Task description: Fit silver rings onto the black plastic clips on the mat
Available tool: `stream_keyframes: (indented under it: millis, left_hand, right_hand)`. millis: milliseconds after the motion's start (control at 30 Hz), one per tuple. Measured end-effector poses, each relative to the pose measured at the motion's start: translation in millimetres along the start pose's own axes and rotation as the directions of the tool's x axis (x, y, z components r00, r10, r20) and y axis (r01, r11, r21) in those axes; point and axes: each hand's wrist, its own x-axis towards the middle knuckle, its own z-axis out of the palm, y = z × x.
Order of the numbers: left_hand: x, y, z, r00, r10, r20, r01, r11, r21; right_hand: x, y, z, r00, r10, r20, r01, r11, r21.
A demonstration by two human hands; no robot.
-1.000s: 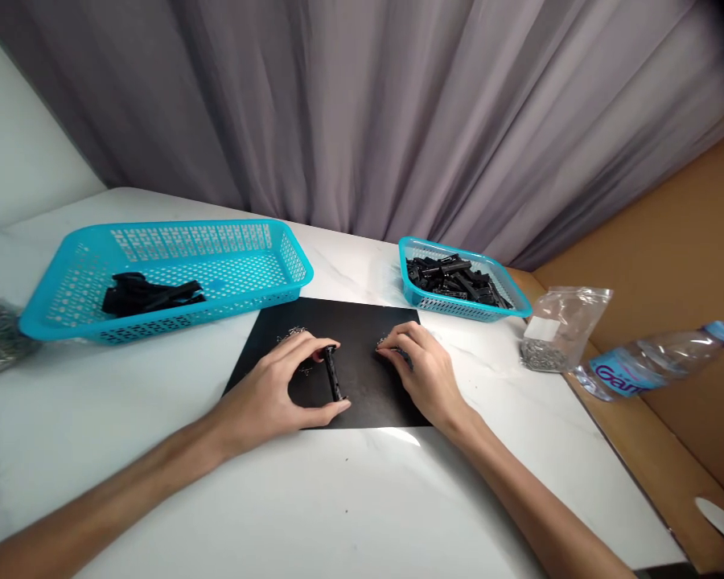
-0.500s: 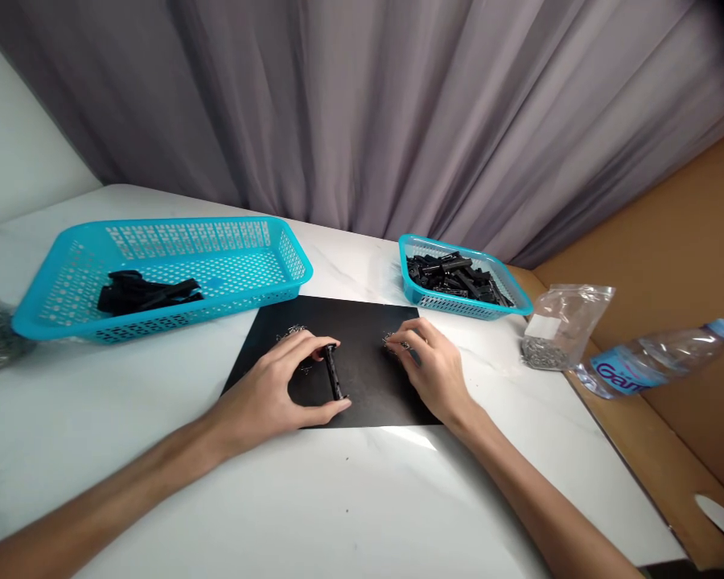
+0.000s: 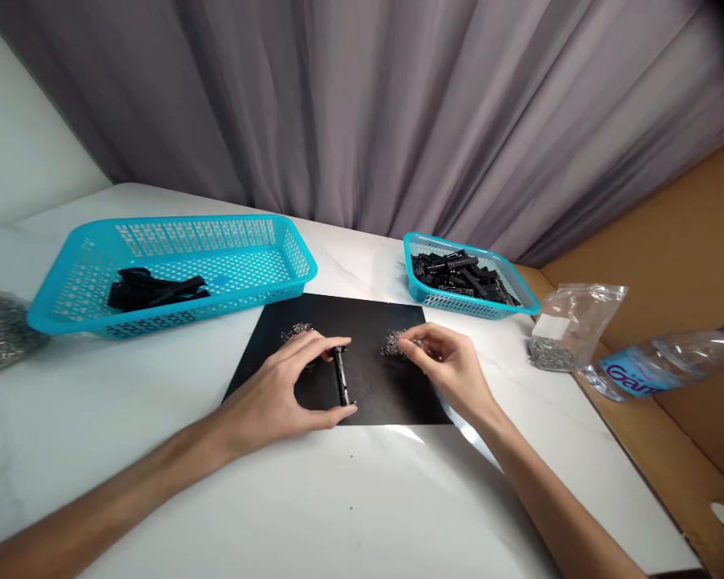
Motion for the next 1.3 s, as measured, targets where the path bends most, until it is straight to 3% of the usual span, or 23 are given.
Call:
stream_keyframes:
  millis: [200, 433, 1000, 1100, 1300]
  left_hand:
    - [-4.5, 8.7, 0.7, 0.997, -0.043, 0.06, 0.05, 0.989, -0.136]
    - [-8.5, 18.0, 5.3, 0.999, 0.039, -0.007, -0.039, 0.976, -0.215]
    - [-9.3, 19.5, 3.6, 0.994, 0.08, -0.076, -0.095, 0.973, -0.212]
    - [-10.1, 19.3, 4.1, 0.992, 0.089, -0.091, -0.107, 0.971, -0.215]
    - [-11.9, 19.6, 3.9, 0.99, 0.111, -0.088, -0.128, 0.969, -0.211]
  right_hand:
    - [-12.2, -17.8, 23.9, 0.993, 0.024, 0.114, -0.044, 0.983, 0.176]
    - [-16.4, -22.9, 31.5, 0.991, 0.061, 0.119, -0.099, 0.933, 0.346]
    - [-22.2, -26.9, 28.1, 0.996, 0.064, 0.057, -0.078, 0.948, 0.308]
    - [-25.0, -27.6, 28.2, 0.999, 0.018, 0.032, -0.026, 0.968, 0.252]
    - [-31.2, -30.6, 33.9, 0.977, -0.21, -0.038, 0.213, 0.967, 0.138]
